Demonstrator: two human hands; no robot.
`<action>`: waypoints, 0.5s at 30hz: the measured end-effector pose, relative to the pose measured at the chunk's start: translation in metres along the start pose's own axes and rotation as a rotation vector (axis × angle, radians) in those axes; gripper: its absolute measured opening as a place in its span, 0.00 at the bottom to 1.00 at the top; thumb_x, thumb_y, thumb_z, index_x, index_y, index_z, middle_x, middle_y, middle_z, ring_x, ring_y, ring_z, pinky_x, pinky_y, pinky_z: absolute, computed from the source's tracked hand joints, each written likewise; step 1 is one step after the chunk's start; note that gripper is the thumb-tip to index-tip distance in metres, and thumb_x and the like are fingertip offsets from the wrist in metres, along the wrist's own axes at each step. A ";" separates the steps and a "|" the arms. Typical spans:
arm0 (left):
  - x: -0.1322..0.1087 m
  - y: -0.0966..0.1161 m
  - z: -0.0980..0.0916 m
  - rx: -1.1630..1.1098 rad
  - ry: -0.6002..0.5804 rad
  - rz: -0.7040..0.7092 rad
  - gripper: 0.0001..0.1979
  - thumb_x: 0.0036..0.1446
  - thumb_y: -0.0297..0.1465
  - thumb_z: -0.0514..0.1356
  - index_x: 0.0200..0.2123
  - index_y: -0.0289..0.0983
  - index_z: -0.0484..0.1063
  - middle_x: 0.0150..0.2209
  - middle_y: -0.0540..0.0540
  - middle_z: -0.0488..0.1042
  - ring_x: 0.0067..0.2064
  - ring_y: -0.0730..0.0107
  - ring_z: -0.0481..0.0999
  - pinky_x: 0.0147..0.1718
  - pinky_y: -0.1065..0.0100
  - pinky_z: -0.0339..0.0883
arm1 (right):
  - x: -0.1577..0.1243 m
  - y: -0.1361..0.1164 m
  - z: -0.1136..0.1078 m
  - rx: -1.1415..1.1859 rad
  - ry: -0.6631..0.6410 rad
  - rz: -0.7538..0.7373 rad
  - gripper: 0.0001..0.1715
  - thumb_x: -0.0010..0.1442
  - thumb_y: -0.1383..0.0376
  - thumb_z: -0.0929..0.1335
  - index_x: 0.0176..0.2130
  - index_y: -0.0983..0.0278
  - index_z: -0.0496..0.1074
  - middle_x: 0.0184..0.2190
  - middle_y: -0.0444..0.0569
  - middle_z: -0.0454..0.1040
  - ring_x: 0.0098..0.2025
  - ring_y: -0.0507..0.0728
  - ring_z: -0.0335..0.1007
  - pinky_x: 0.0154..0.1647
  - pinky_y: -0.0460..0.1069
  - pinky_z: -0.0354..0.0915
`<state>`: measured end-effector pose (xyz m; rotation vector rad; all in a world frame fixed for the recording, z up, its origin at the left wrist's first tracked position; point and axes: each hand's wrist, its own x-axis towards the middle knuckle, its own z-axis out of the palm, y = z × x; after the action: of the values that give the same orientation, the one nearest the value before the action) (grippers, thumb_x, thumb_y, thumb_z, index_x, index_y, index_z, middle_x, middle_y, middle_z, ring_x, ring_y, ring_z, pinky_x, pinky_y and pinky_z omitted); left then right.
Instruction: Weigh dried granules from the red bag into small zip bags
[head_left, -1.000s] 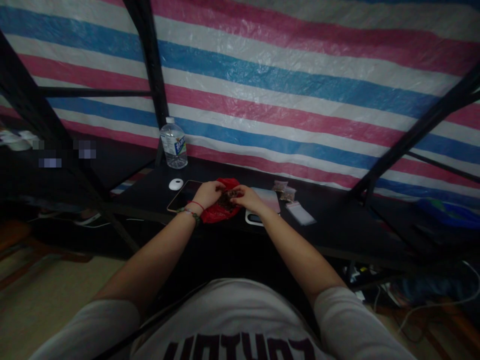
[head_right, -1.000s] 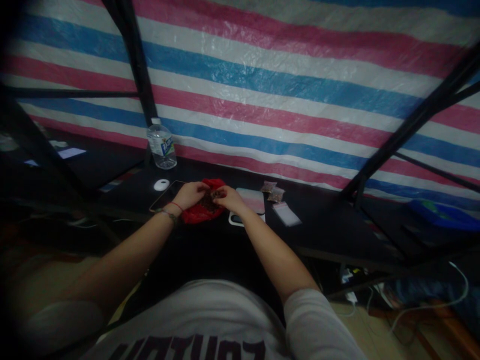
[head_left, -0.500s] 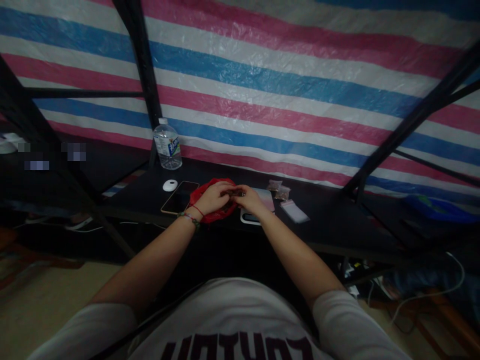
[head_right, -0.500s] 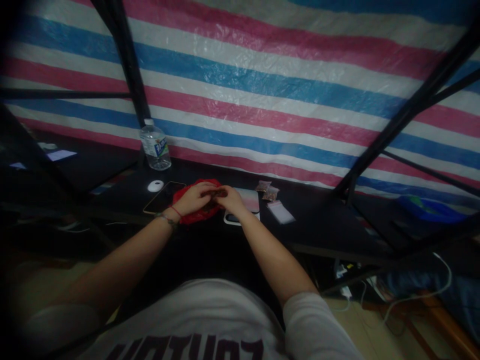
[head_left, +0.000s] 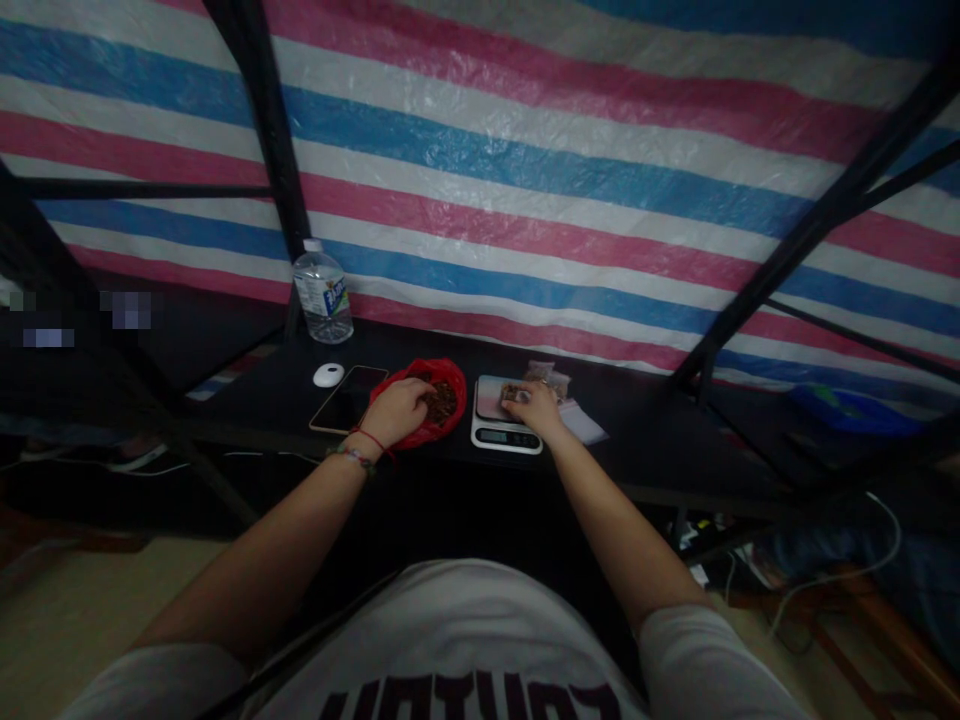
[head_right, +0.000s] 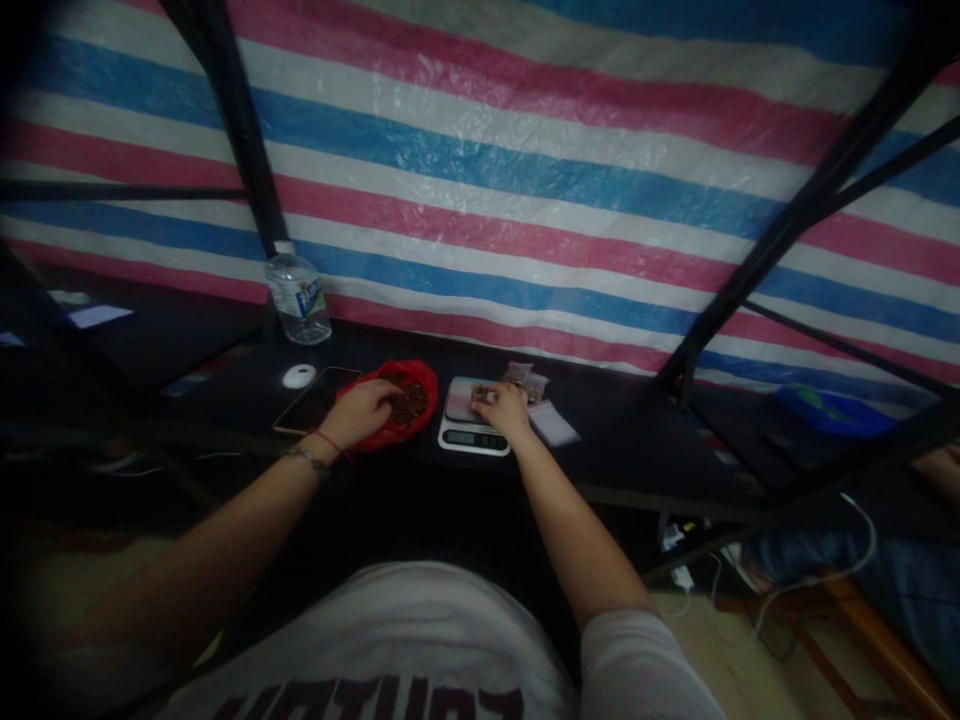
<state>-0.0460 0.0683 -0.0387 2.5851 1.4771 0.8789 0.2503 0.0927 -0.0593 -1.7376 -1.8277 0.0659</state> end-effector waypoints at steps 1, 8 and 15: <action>-0.001 0.001 -0.001 0.017 -0.001 -0.004 0.19 0.51 0.24 0.51 0.43 0.35 0.76 0.45 0.41 0.77 0.47 0.61 0.75 0.53 0.62 0.65 | -0.001 0.004 -0.003 -0.010 0.015 0.002 0.29 0.48 0.52 0.72 0.47 0.64 0.74 0.49 0.55 0.74 0.54 0.63 0.66 0.57 0.57 0.56; -0.006 0.013 -0.005 0.079 0.100 -0.031 0.16 0.59 0.31 0.50 0.44 0.36 0.75 0.44 0.42 0.78 0.45 0.60 0.75 0.49 0.62 0.66 | -0.025 0.052 -0.035 -0.279 -0.037 0.210 0.23 0.61 0.56 0.63 0.49 0.66 0.72 0.48 0.59 0.73 0.53 0.63 0.67 0.54 0.55 0.58; -0.009 0.020 0.000 0.123 0.127 0.034 0.17 0.62 0.36 0.49 0.39 0.36 0.77 0.39 0.41 0.79 0.42 0.59 0.76 0.46 0.61 0.66 | -0.040 0.058 -0.040 -0.422 -0.237 0.275 0.22 0.63 0.58 0.62 0.48 0.70 0.73 0.45 0.64 0.75 0.47 0.62 0.72 0.45 0.51 0.64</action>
<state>-0.0340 0.0497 -0.0365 2.6944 1.5711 1.0040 0.3184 0.0497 -0.0678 -2.3595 -1.8486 -0.0052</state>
